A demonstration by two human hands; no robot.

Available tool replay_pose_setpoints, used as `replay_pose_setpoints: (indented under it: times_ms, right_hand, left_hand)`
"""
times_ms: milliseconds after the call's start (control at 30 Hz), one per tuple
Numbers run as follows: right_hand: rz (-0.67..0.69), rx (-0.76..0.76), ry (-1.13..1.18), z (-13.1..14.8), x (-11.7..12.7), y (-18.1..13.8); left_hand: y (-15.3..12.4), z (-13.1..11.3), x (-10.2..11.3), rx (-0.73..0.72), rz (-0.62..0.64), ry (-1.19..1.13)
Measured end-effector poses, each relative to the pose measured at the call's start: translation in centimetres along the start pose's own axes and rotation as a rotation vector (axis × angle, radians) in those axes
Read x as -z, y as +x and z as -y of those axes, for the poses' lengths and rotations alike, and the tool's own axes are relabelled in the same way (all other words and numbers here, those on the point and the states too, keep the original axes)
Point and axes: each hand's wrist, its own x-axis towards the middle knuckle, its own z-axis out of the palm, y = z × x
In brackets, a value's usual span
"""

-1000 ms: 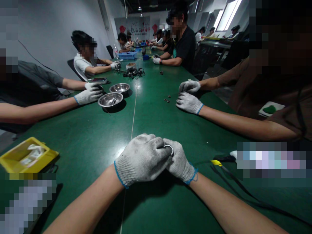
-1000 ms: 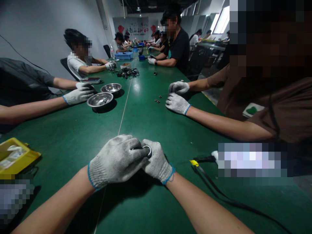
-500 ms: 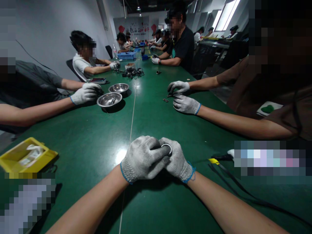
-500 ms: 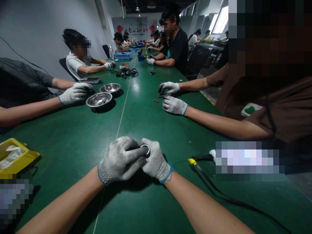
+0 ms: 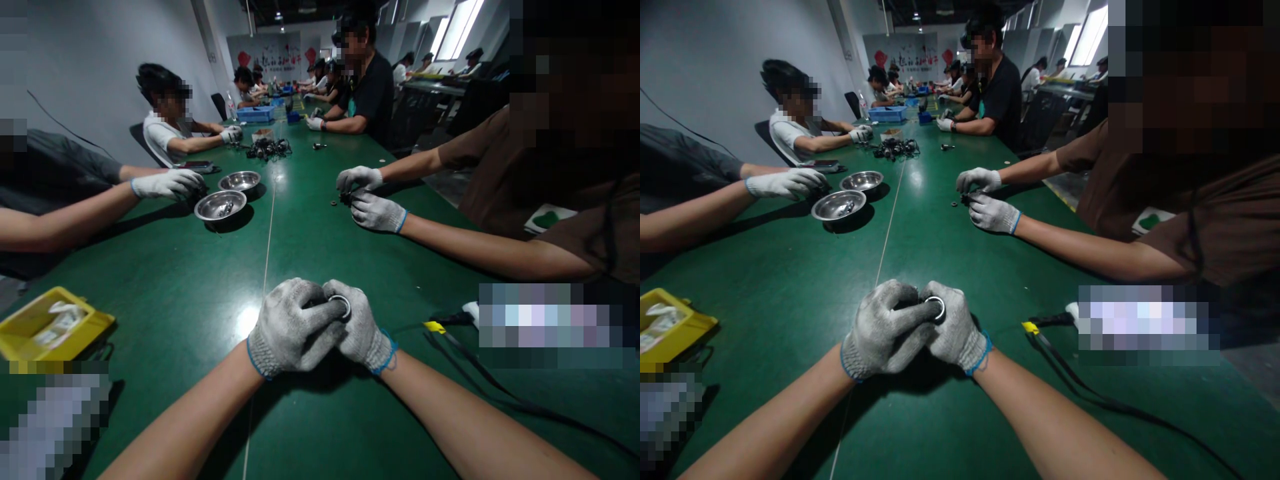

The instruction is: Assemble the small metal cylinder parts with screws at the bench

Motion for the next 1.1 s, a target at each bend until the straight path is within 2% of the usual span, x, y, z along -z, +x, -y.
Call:
replay_pose_setpoints:
  times_ms: [200,400,633,867,1100]
  right_hand:
    - [-0.041,0.091,-0.016,0.0,0.0,0.1]
    - [-0.023,0.06,-0.041,0.0,0.0,-0.1]
    - [-0.16,0.113,-0.148,0.3,-0.6,-0.2]
    - [-0.18,0.033,-0.16,-0.3,-0.9,0.1]
    - [-0.194,-0.051,-0.181,-0.7,-0.9,0.2]
  left_hand:
    - [-0.8,0.1,-0.3,0.093,-0.083,-0.078]
    - [-1.9,0.2,-0.5,0.161,-0.161,-0.057]
    - [-2.5,0.6,-1.0,0.169,-0.201,-0.102]
    - [-2.6,1.1,-1.5,0.285,-0.251,-0.107]
    - [-2.7,1.4,-1.9,0.332,-0.229,-0.143]
